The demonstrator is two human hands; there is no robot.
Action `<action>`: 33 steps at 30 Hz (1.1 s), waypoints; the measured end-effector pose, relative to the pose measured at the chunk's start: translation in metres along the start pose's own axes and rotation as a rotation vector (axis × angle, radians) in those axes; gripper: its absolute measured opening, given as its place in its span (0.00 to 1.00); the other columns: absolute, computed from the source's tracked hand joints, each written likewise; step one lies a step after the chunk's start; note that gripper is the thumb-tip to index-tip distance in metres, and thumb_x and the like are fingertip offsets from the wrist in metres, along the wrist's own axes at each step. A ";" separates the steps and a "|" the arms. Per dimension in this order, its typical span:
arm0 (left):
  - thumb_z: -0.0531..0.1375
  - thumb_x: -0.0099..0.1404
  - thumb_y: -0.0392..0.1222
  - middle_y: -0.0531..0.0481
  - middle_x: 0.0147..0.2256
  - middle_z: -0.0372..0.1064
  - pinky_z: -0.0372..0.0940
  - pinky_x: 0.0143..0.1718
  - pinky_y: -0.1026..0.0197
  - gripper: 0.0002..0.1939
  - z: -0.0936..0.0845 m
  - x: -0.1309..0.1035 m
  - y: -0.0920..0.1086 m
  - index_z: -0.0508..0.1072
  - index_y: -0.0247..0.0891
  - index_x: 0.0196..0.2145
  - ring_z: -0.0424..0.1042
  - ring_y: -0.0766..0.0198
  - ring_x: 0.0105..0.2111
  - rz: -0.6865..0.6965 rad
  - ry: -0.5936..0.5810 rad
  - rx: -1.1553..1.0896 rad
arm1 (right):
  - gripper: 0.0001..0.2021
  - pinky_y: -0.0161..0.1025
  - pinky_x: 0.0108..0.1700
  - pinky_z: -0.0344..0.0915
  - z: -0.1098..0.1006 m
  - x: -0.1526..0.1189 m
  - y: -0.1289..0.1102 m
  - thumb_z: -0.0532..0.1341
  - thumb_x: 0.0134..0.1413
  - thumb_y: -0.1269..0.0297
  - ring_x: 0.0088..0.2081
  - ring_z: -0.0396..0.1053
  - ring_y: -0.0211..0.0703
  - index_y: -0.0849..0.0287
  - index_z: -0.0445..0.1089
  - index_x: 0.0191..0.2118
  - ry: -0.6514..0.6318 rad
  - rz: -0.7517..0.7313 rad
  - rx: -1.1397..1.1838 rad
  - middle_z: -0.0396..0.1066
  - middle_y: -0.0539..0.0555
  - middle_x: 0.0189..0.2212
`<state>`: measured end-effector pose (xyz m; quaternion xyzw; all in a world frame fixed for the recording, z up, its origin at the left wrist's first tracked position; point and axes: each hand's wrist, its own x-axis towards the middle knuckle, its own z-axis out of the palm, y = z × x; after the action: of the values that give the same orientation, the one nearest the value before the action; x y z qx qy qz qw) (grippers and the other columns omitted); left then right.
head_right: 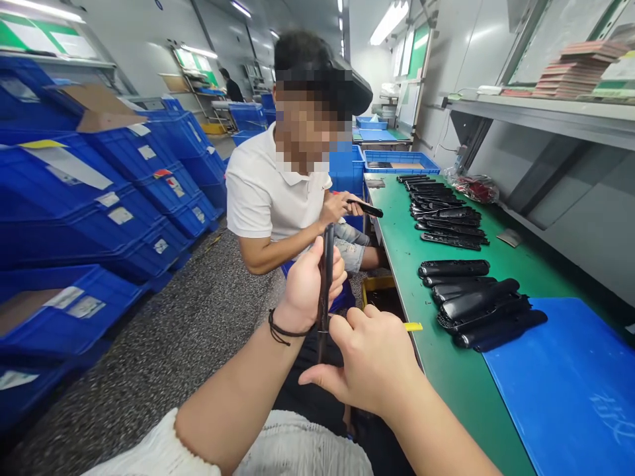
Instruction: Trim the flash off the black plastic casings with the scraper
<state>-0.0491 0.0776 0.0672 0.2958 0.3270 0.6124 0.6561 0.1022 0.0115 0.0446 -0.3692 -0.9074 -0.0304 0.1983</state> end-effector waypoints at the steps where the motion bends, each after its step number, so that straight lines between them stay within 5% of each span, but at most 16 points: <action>1: 0.51 0.77 0.60 0.60 0.15 0.49 0.46 0.12 0.71 0.28 0.000 0.003 0.003 0.60 0.39 0.25 0.44 0.74 0.12 -0.019 0.021 -0.017 | 0.34 0.43 0.33 0.38 0.000 0.000 -0.001 0.56 0.58 0.23 0.30 0.58 0.45 0.56 0.64 0.33 -0.015 -0.003 0.001 0.65 0.51 0.28; 6: 0.45 0.80 0.58 0.61 0.15 0.46 0.42 0.10 0.71 0.29 -0.001 0.013 0.013 0.58 0.40 0.24 0.43 0.73 0.11 -0.087 0.122 -0.103 | 0.26 0.42 0.33 0.37 0.001 0.000 -0.003 0.66 0.60 0.36 0.30 0.59 0.45 0.55 0.64 0.34 -0.044 -0.006 -0.058 0.67 0.50 0.28; 17: 0.46 0.80 0.55 0.62 0.15 0.42 0.37 0.11 0.68 0.28 -0.019 0.026 0.014 0.55 0.40 0.23 0.42 0.73 0.10 -0.047 0.299 -0.301 | 0.22 0.44 0.32 0.38 0.014 0.001 0.000 0.57 0.73 0.46 0.29 0.56 0.45 0.56 0.64 0.30 0.141 -0.038 -0.167 0.64 0.51 0.25; 22: 0.45 0.80 0.55 0.62 0.16 0.42 0.37 0.12 0.67 0.27 -0.033 0.034 0.023 0.55 0.41 0.24 0.43 0.72 0.11 0.006 0.400 -0.372 | 0.22 0.44 0.32 0.41 0.008 0.002 0.005 0.58 0.73 0.58 0.26 0.56 0.41 0.56 0.61 0.24 0.323 -0.152 -0.193 0.60 0.49 0.20; 24: 0.44 0.80 0.55 0.62 0.16 0.41 0.37 0.12 0.67 0.27 -0.037 0.034 0.030 0.53 0.41 0.24 0.42 0.72 0.11 0.008 0.435 -0.381 | 0.20 0.42 0.31 0.42 -0.002 -0.002 0.015 0.62 0.69 0.63 0.24 0.59 0.39 0.56 0.63 0.24 0.243 -0.106 -0.188 0.63 0.48 0.20; 26: 0.44 0.80 0.56 0.62 0.16 0.40 0.37 0.12 0.68 0.27 -0.038 0.033 0.035 0.52 0.41 0.23 0.42 0.73 0.11 0.013 0.452 -0.380 | 0.05 0.41 0.29 0.40 -0.014 -0.009 0.029 0.68 0.59 0.69 0.23 0.64 0.39 0.55 0.73 0.34 -0.013 0.104 -0.264 0.69 0.47 0.21; 29: 0.44 0.80 0.57 0.62 0.16 0.40 0.38 0.12 0.68 0.28 -0.035 0.032 0.036 0.51 0.41 0.23 0.42 0.73 0.11 0.007 0.446 -0.384 | 0.30 0.39 0.27 0.39 -0.033 -0.017 0.048 0.72 0.49 0.73 0.24 0.70 0.45 0.52 0.72 0.60 -0.382 0.386 -0.364 0.76 0.50 0.26; 31: 0.44 0.80 0.56 0.62 0.16 0.40 0.38 0.12 0.68 0.27 -0.031 0.032 0.032 0.50 0.42 0.23 0.42 0.73 0.11 -0.023 0.441 -0.393 | 0.27 0.39 0.28 0.45 -0.042 -0.015 0.050 0.71 0.56 0.66 0.27 0.73 0.47 0.53 0.71 0.61 -0.383 0.424 -0.238 0.77 0.52 0.29; 33: 0.44 0.80 0.55 0.62 0.16 0.40 0.39 0.12 0.68 0.27 -0.026 0.032 0.025 0.50 0.42 0.23 0.42 0.73 0.11 -0.061 0.439 -0.406 | 0.19 0.38 0.30 0.53 -0.045 -0.009 0.039 0.69 0.62 0.58 0.30 0.73 0.46 0.51 0.73 0.56 -0.229 0.415 0.019 0.77 0.51 0.30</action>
<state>-0.0842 0.1115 0.0692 0.0093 0.3404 0.6947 0.6336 0.1501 0.0252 0.0790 -0.5472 -0.8288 0.0614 0.0997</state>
